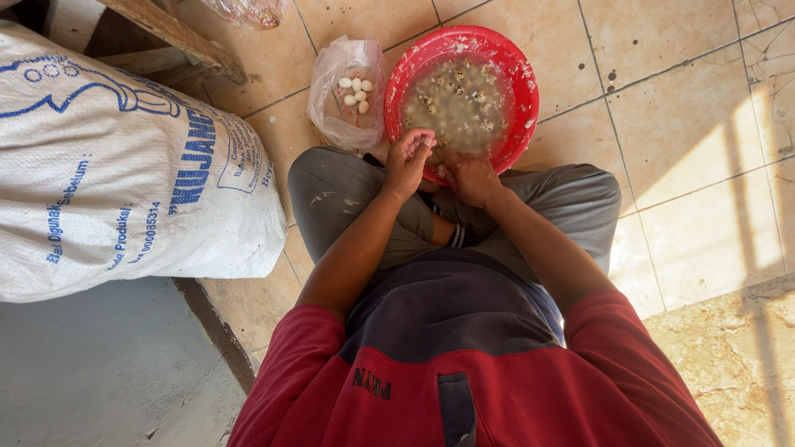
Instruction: The person sits on the floor and peels small eggs by hand. They retrieve eggs from a red basin filled with water, remove the shells, and place the peeled eggs into a plastic bag on the floor.
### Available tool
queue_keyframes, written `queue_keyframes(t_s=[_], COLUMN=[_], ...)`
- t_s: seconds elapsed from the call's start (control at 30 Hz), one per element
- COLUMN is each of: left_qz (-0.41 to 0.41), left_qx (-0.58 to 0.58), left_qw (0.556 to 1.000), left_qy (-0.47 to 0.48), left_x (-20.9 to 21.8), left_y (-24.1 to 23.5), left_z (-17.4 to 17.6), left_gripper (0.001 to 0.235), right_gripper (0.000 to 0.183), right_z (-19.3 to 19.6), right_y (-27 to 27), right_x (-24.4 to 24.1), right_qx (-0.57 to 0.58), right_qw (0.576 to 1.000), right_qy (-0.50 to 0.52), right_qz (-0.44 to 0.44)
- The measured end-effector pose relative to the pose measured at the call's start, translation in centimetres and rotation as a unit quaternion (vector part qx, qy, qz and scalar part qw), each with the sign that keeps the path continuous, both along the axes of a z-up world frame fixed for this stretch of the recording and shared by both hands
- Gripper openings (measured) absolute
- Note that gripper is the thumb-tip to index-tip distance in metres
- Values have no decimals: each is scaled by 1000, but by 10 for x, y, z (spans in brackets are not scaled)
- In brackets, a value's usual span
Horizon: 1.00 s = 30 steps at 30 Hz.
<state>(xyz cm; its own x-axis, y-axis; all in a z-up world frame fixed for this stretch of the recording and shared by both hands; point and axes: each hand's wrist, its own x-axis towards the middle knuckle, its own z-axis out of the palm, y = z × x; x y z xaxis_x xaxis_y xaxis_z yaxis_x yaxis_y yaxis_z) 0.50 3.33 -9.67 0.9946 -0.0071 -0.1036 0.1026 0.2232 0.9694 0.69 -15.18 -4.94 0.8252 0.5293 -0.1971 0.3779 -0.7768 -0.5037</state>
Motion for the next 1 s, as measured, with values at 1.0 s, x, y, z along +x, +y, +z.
queue_keyframes(t_s=[1.0], left_qz=[32], left_qx=[-53], left_qw=[994], left_qy=[86], left_x=[12], left_y=[1], left_z=[-5], left_gripper=[19], right_gripper=[35], right_z=[-26], right_y=[10], right_x=[9], right_qx=[89], right_qw=[995], right_qy=[-19], right_qz=[39])
